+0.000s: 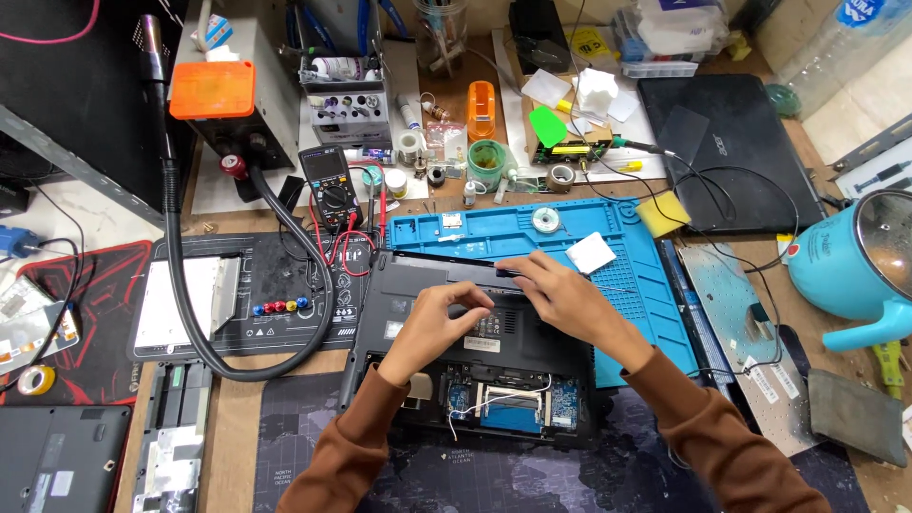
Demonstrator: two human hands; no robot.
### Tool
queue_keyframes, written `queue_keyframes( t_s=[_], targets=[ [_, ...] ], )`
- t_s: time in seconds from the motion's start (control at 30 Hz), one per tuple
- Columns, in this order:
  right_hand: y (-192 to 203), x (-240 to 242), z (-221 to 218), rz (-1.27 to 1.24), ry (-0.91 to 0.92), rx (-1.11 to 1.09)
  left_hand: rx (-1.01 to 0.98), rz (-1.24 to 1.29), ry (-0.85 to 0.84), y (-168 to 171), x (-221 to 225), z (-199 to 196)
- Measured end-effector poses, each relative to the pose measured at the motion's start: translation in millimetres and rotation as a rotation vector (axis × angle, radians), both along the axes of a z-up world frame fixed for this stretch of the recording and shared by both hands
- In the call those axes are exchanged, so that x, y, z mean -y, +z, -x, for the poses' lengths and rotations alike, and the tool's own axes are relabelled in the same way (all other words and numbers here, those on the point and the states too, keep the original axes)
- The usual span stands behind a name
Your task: Disassembling a laptop by removing screws and prying off the back panels using a screwdriver
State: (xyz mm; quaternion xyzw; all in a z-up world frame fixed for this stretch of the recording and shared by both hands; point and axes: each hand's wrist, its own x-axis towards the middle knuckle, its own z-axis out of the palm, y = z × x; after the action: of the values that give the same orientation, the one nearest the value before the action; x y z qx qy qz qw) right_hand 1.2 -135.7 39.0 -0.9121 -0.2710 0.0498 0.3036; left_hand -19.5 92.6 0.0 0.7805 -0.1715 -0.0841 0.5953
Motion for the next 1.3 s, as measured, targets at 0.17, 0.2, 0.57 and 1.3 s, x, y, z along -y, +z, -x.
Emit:
queue_keyframes(
  t_s=[0.17, 0.2, 0.57, 1.3],
  targets=[
    [-17, -12, -9, 0.048, 0.042, 0.102, 0.015, 0.008, 0.043, -3, -8, -4],
    [-21, -14, -11, 0.071, 0.056, 0.141, 0.023, 0.018, 0.056, -4, -10, -5],
    [-63, -17, -17, 0.122, 0.063, 0.314, 0.101, 0.0, 0.243, -17, -56, -35],
    [-59, -19, -15, 0.064, 0.046, 0.429, 0.41, -0.75, 0.484, -91, -58, -141]
  ],
)
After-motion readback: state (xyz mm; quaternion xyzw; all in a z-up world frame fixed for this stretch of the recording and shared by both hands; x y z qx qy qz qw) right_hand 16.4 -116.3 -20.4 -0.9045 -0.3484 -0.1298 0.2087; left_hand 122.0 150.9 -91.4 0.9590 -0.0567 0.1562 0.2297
